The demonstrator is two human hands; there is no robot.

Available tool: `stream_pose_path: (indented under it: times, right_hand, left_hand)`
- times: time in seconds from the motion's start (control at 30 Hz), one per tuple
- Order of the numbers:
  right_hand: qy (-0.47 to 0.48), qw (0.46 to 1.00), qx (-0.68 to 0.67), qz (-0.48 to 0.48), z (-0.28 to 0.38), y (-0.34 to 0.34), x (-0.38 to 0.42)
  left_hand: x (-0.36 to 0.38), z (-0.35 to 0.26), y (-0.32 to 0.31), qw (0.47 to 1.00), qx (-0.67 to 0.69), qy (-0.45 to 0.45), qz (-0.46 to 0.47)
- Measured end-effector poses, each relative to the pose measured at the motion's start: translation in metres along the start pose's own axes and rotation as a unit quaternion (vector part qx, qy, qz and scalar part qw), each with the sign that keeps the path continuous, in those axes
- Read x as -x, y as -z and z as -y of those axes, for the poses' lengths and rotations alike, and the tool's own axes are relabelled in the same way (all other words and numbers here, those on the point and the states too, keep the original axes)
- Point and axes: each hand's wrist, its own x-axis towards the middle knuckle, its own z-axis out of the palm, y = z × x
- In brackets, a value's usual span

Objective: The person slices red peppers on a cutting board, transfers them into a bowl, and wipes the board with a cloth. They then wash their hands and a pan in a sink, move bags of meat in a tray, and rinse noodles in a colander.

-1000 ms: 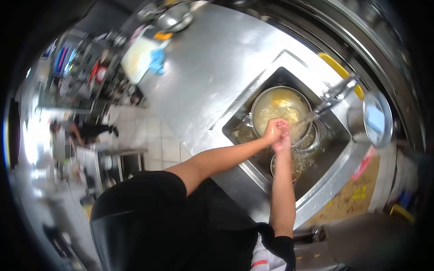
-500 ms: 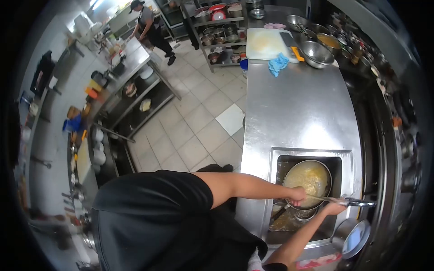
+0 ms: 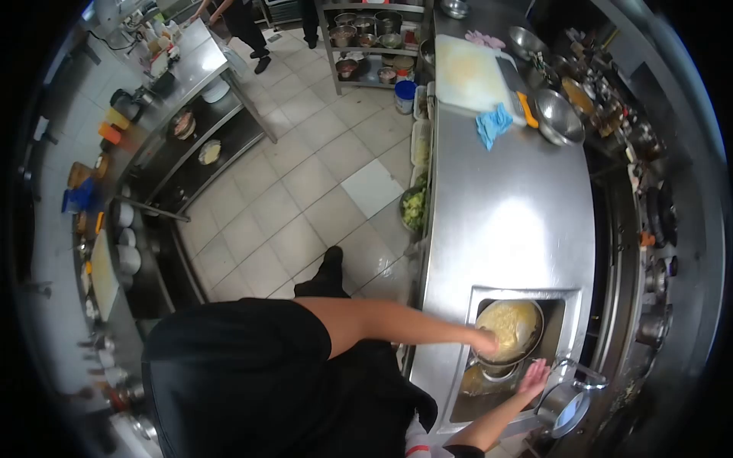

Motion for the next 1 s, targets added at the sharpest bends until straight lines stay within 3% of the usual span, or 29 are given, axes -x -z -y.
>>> stream_pose_path:
  times: [0.03, 0.07, 0.1, 0.13, 0.17, 0.2, 0.23, 0.27, 0.3, 0.33, 0.37, 0.4, 0.47, 0.5, 0.53, 0.57, 0.6, 0.63, 0.67, 0.7, 0.73, 0.83, 0.87, 0.93, 0.97, 1.0]
  right_hand:
    - [-0.124, 0.907, -0.069, 0.398, -0.019, -0.007, 0.028]
    - [-0.113, 0.907, -0.068, 0.401, -0.036, -0.020, 0.053]
    - [-0.093, 0.936, 0.107, 0.321, -0.046, -0.033, 0.080]
    - [-0.067, 0.933, 0.268, 0.230, -0.066, -0.057, 0.101]
    - [-0.046, 0.894, 0.429, 0.120, -0.067, -0.069, 0.129]
    - [-0.028, 0.817, 0.576, 0.005, -0.065, -0.078, 0.155]
    - [-0.024, 0.911, 0.393, 0.125, -0.057, -0.130, 0.197]
    - [-0.082, 0.929, 0.361, 0.001, -0.057, -0.115, 0.199]
    - [-0.132, 0.934, 0.312, -0.116, -0.063, -0.096, 0.185]
    - [0.038, 0.731, 0.659, -0.173, -0.077, -0.115, 0.211]
    - [0.194, 0.379, 0.884, -0.192, -0.079, -0.140, 0.223]
    - [0.238, 0.457, 0.842, -0.161, -0.069, -0.180, 0.221]
    - [0.279, 0.632, 0.720, -0.061, -0.076, -0.285, 0.232]
    - [0.281, 0.722, 0.632, 0.001, -0.099, -0.337, 0.247]
    - [0.187, 0.809, 0.554, 0.063, -0.133, -0.378, 0.256]
    - [0.093, 0.876, 0.455, 0.129, -0.177, -0.418, 0.264]
    - [0.084, 0.865, 0.423, 0.257, -0.230, -0.452, 0.277]
    - [0.056, 0.778, 0.574, 0.248, -0.301, -0.460, 0.276]
    - [-0.012, 0.684, 0.653, 0.325, -0.350, -0.461, 0.280]
    - [-0.068, 0.599, 0.695, 0.391, -0.391, -0.480, 0.288]
    - [-0.124, 0.527, 0.717, 0.440, -0.416, -0.515, 0.290]
    - [-0.214, 0.328, 0.749, 0.535, -0.433, -0.663, 0.269]
    - [-0.199, 0.311, 0.745, 0.556, -0.425, -0.723, 0.264]
    - [-0.117, 0.344, 0.711, 0.602, -0.405, -0.859, 0.262]
    - [-0.015, 0.400, 0.630, 0.665, -0.401, -0.919, 0.259]
    - [0.064, 0.402, 0.580, 0.706, -0.381, -0.993, 0.273]
  left_hand:
    - [0.038, -0.010, 0.025, 0.990, -0.114, -0.076, -0.019]
    - [0.079, -0.022, 0.053, 0.961, -0.227, -0.147, -0.055]
    - [0.072, -0.001, 0.055, 0.935, -0.275, -0.220, -0.031]
    - [0.091, 0.002, 0.088, 0.944, -0.276, -0.182, -0.002]
    - [0.114, -0.003, 0.107, 0.954, -0.261, -0.146, 0.027]
    - [0.133, 0.005, 0.143, 0.976, -0.154, -0.143, 0.059]
    - [0.156, 0.013, 0.177, 0.985, -0.037, -0.135, 0.101]
    - [0.165, 0.044, 0.198, 0.966, 0.132, -0.202, 0.097]
    - [0.180, 0.074, 0.223, 0.954, 0.171, -0.239, 0.065]
    - [0.255, 0.055, 0.275, 0.992, -0.089, -0.087, 0.011]
    - [0.287, 0.086, 0.287, 0.914, -0.351, -0.142, -0.149]
    - [0.299, 0.131, 0.293, 0.943, -0.238, -0.201, -0.121]
    - [0.366, 0.188, 0.311, 0.980, -0.016, -0.162, -0.112]
    - [0.398, 0.232, 0.309, 0.991, -0.025, -0.045, -0.122]
    - [0.445, 0.263, 0.311, 0.973, 0.147, -0.015, -0.180]
    - [0.484, 0.315, 0.303, 0.960, 0.160, 0.087, -0.212]
    - [0.534, 0.335, 0.285, 0.909, 0.052, 0.225, -0.347]
    - [0.574, 0.377, 0.245, 0.836, 0.049, 0.331, -0.434]
    - [0.606, 0.414, 0.206, 0.834, 0.079, 0.440, -0.323]
    - [0.628, 0.400, 0.195, 0.839, 0.126, 0.462, -0.257]
    - [0.642, 0.356, 0.211, 0.848, 0.154, 0.436, -0.258]
    - [0.680, 0.239, 0.329, 0.853, 0.169, 0.389, -0.303]
    - [0.695, 0.234, 0.369, 0.849, 0.178, 0.383, -0.319]
    - [0.739, 0.318, 0.406, 0.761, 0.428, 0.358, -0.330]
    - [0.752, 0.256, 0.481, 0.813, 0.189, 0.377, -0.401]
    - [0.760, 0.203, 0.540, 0.739, 0.186, 0.415, -0.497]
